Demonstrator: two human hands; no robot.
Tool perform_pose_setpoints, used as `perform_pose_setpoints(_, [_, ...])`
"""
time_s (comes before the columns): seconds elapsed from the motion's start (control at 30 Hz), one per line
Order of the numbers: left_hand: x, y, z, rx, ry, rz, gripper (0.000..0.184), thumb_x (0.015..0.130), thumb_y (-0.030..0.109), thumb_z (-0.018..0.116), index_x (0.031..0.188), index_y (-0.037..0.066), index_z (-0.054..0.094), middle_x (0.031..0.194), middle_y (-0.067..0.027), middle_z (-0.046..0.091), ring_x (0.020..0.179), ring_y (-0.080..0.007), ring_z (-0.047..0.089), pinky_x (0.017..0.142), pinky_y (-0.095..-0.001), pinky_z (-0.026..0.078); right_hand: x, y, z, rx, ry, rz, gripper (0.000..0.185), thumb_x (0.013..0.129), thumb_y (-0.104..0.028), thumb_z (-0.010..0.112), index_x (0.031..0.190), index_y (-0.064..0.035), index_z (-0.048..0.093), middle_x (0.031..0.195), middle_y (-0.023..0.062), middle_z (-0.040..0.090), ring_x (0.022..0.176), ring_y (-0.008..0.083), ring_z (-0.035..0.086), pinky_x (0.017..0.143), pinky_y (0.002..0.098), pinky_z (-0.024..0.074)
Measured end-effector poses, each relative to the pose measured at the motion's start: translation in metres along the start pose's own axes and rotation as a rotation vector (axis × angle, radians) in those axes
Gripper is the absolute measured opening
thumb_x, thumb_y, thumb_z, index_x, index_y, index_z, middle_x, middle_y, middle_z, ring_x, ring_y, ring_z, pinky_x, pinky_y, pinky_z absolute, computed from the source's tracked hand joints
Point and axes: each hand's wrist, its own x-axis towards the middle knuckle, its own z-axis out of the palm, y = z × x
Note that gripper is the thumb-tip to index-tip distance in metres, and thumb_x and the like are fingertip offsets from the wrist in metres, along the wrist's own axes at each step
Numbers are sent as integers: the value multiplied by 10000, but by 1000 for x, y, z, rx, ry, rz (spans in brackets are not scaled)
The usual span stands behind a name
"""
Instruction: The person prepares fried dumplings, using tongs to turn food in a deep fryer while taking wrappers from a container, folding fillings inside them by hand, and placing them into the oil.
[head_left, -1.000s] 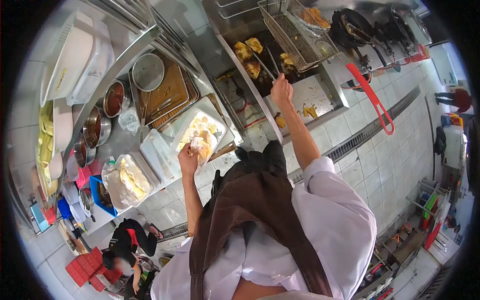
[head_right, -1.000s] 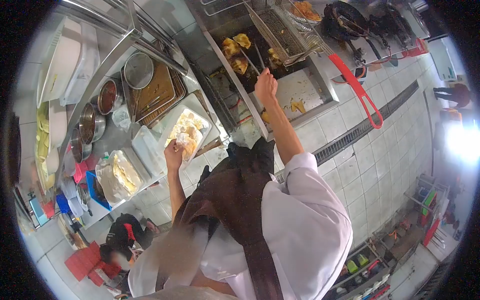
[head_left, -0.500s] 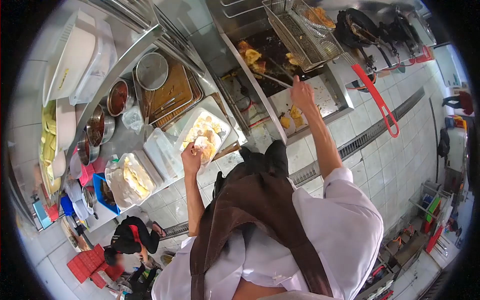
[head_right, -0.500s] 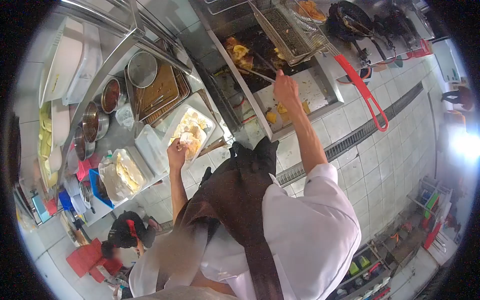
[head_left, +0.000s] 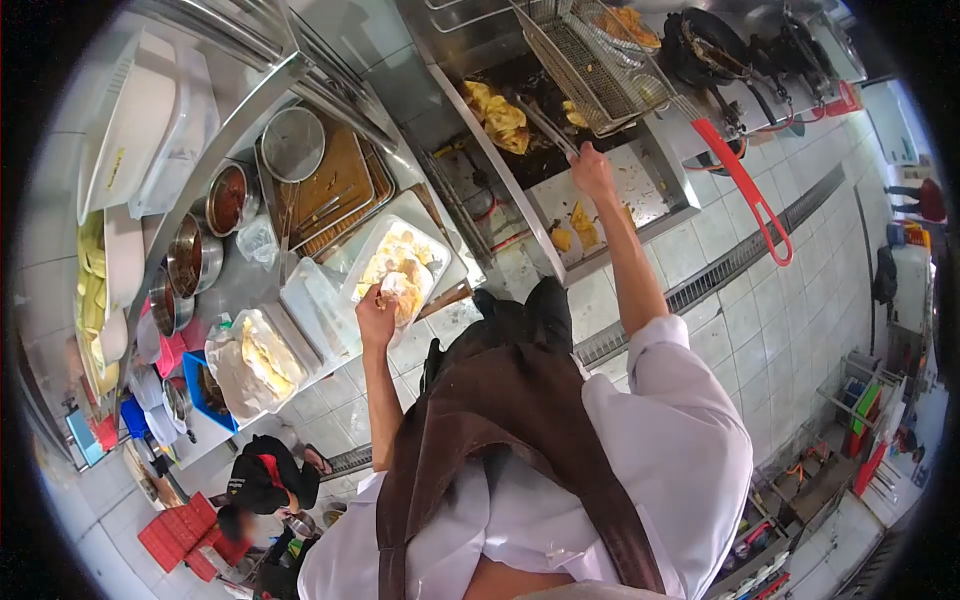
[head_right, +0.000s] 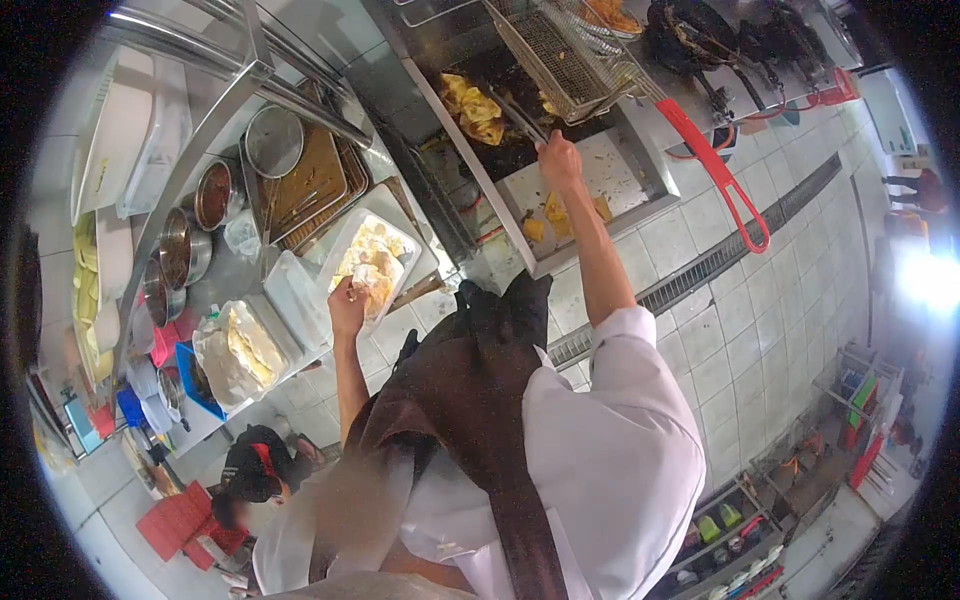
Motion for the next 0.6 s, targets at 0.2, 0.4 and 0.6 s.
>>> perform_pose_setpoints(0.2, [4, -15, 6, -33, -8, 57, 336, 714, 42, 637, 1043, -15, 609, 814, -167, 645, 741, -266, 627, 700, -338, 481, 27, 10, 3, -33, -80, 15, 291, 836, -262, 586, 939, 4, 524, 870, 241, 615, 879, 426, 584, 714, 492, 452])
perform_pose_setpoints(0.4, [-1, -10, 6, -18, 16, 58, 335, 703, 42, 639, 1031, -16, 611, 788, -161, 639, 713, -256, 619, 677, -337, 478, 10, -4, -16, 44, -47, 24, 286, 848, -233, 570, 1023, -13, 515, 932, 224, 630, 896, 406, 599, 740, 486, 479])
perform_pose_setpoints(0.6, [-4, 7, -1, 20, 6, 36, 375, 707, 62, 652, 1067, -28, 600, 797, -179, 630, 723, -266, 617, 673, -339, 477, 12, -9, 10, 70, 149, 184, 320, 841, -206, 571, 994, 59, 476, 810, 272, 617, 812, 437, 603, 687, 500, 468])
